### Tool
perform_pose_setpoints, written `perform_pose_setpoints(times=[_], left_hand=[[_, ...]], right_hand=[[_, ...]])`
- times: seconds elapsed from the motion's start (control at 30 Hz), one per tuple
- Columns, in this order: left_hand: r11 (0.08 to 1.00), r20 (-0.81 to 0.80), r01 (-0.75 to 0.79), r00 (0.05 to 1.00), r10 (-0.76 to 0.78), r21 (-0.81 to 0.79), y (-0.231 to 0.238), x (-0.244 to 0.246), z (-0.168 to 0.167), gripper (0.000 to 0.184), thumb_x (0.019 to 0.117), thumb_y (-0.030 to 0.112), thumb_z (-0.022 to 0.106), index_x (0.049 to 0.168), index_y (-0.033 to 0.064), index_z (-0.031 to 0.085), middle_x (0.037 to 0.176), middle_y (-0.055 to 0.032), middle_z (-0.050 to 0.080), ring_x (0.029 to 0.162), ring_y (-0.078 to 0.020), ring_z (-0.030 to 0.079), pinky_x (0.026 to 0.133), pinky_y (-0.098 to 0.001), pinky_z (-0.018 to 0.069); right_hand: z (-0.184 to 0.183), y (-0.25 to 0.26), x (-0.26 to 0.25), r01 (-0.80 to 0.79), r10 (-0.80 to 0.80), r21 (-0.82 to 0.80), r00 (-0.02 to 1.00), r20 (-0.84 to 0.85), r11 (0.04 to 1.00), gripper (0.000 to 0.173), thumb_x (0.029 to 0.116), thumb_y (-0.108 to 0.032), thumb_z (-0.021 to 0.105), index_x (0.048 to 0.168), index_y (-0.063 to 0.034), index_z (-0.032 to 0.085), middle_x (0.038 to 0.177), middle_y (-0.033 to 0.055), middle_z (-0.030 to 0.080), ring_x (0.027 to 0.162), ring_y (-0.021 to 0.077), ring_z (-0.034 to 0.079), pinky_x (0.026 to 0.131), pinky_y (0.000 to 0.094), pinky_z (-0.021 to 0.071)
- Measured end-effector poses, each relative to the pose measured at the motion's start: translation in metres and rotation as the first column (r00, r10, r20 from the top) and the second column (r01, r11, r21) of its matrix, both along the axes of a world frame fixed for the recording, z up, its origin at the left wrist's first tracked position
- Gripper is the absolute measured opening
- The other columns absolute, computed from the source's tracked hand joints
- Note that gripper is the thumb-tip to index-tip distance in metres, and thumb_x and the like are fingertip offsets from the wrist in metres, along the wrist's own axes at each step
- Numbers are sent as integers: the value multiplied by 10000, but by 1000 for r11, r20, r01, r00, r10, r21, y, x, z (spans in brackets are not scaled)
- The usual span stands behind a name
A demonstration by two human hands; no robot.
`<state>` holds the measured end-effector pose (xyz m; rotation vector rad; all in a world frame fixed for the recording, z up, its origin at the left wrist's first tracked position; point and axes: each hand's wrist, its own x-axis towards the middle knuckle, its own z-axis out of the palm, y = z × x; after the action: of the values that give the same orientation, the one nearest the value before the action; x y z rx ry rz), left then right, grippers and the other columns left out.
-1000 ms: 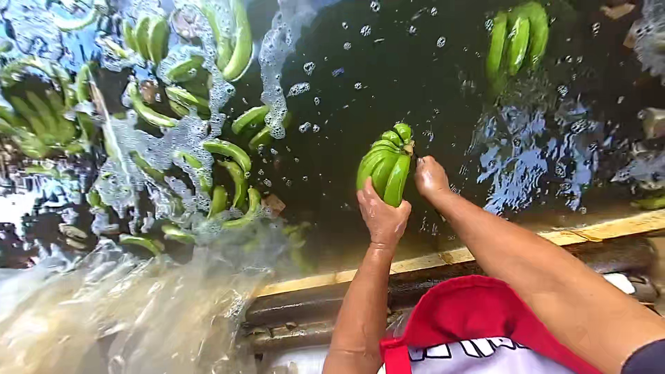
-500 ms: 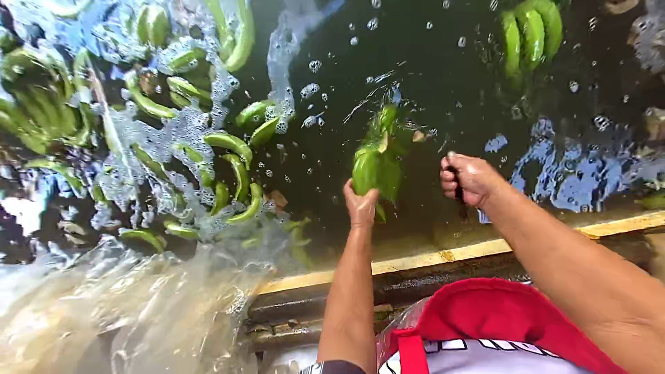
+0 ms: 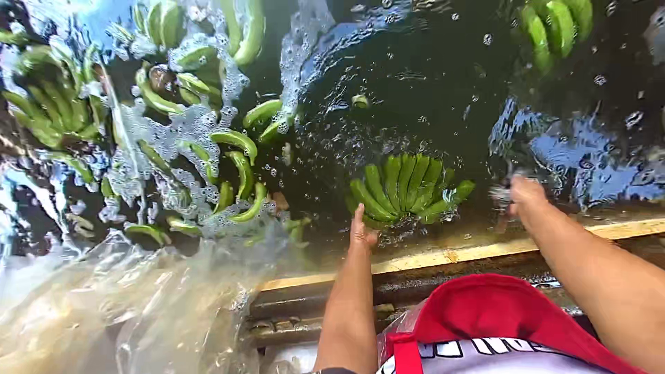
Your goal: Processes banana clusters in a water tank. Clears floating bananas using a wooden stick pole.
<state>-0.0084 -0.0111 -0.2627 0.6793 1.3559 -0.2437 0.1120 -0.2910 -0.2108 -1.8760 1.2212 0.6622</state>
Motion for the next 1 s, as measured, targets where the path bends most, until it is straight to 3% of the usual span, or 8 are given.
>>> perform_pose_setpoints(times=[0.07,0.13,0.23,0.3,0.43,0.73,0.83,1.0], left_hand=[[992,31,50,998,-47,-117,-10,-7,3,488,1111,346,386,1524,89,346,1410,-220,525,1196,-350,587,952,-531,525],[969,103,128,989,-108,-213,-17,-14,14,441,1121,336,314,1447,43,357,1226,-197,596,1013,-299,650,851,-454,569],[921,166,202,974,-154,-332,-26,-7,21,498,1110,396,320,1419,10,381,1168,-207,626,961,-300,673,837,-437,583],[899,134,258,965,-224,-355,-34,9,21,455,1117,357,345,1405,13,419,1169,-201,627,968,-281,669,847,-404,576],[923,112,169,984,-139,-345,-57,28,26,321,1101,199,418,1370,29,458,1193,-180,612,1010,-270,659,884,-392,570],[961,136,-24,989,64,-275,-121,49,52,436,1079,138,482,1494,85,358,1316,-187,563,1073,-270,630,903,-385,555],[965,185,29,983,21,-261,-107,44,43,435,1077,117,474,1492,85,348,1264,-188,589,1041,-270,646,899,-402,561],[959,230,219,957,-176,-178,-51,32,24,317,1102,184,375,1406,93,389,1073,-104,644,883,-189,671,810,-345,577]], right_hand=[[21,24,7,-274,258,126,957,130,953,509,1147,-301,241,1443,62,440,1271,269,576,1076,323,620,958,497,503],[44,41,1,-495,463,140,862,206,858,479,1148,-248,261,1366,115,485,1139,301,612,981,351,646,911,524,526],[43,46,-19,-650,637,116,760,133,751,450,1148,-251,286,1243,105,543,955,247,627,829,330,647,818,520,537],[33,46,-24,-712,713,48,701,18,700,460,1143,-244,309,1291,122,545,1054,333,647,974,462,661,914,620,501],[32,54,-12,-755,731,-80,652,-199,651,490,1144,-269,291,1352,107,525,1235,374,623,1213,534,593,1014,666,435],[22,57,2,-654,626,-96,750,-214,751,522,1149,-252,227,1387,135,485,1352,380,560,1301,513,545,1074,646,407],[26,34,-24,-667,673,93,731,-111,739,506,1149,-260,249,1301,136,526,1118,357,602,1004,468,615,918,611,474],[60,-6,-57,-595,642,317,765,-61,739,413,1141,-234,278,1151,71,557,744,12,472,582,61,473,584,242,449]])
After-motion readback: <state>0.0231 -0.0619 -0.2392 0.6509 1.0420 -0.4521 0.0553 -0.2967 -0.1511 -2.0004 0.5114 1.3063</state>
